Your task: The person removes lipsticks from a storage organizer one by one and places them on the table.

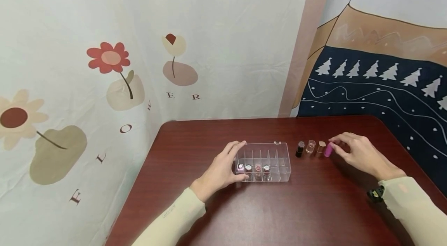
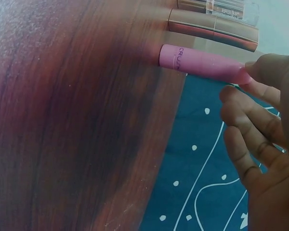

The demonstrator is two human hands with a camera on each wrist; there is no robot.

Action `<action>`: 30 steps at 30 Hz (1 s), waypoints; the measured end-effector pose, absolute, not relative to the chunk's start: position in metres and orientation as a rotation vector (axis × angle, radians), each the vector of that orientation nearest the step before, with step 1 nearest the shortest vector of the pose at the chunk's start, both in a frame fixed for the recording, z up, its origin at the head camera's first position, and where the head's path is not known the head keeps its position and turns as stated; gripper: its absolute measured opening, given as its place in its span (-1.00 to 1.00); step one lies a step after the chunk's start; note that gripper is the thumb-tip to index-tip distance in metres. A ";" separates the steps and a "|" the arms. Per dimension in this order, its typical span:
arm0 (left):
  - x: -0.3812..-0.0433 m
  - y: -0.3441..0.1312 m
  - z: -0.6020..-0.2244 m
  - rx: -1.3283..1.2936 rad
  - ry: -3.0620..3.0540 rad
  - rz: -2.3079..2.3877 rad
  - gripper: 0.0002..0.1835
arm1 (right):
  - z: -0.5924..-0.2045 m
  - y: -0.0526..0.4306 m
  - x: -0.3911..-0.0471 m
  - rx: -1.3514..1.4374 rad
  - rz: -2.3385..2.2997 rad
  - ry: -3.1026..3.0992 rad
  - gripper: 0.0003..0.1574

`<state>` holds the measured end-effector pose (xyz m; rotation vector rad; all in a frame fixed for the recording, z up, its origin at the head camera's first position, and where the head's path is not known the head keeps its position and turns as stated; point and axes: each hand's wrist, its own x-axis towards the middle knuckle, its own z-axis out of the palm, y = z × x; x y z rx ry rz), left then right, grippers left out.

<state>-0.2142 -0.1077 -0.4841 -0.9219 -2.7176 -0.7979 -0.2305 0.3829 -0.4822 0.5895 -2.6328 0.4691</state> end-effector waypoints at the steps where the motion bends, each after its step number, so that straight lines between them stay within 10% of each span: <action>1: -0.214 -0.108 -0.484 -0.922 -2.716 -0.797 0.25 | -0.482 0.383 -0.231 0.591 0.468 -2.633 -0.68; 30: -0.213 -0.108 -0.482 -0.923 -2.731 -0.788 0.25 | -0.450 0.295 -0.215 0.915 0.458 -2.383 -0.35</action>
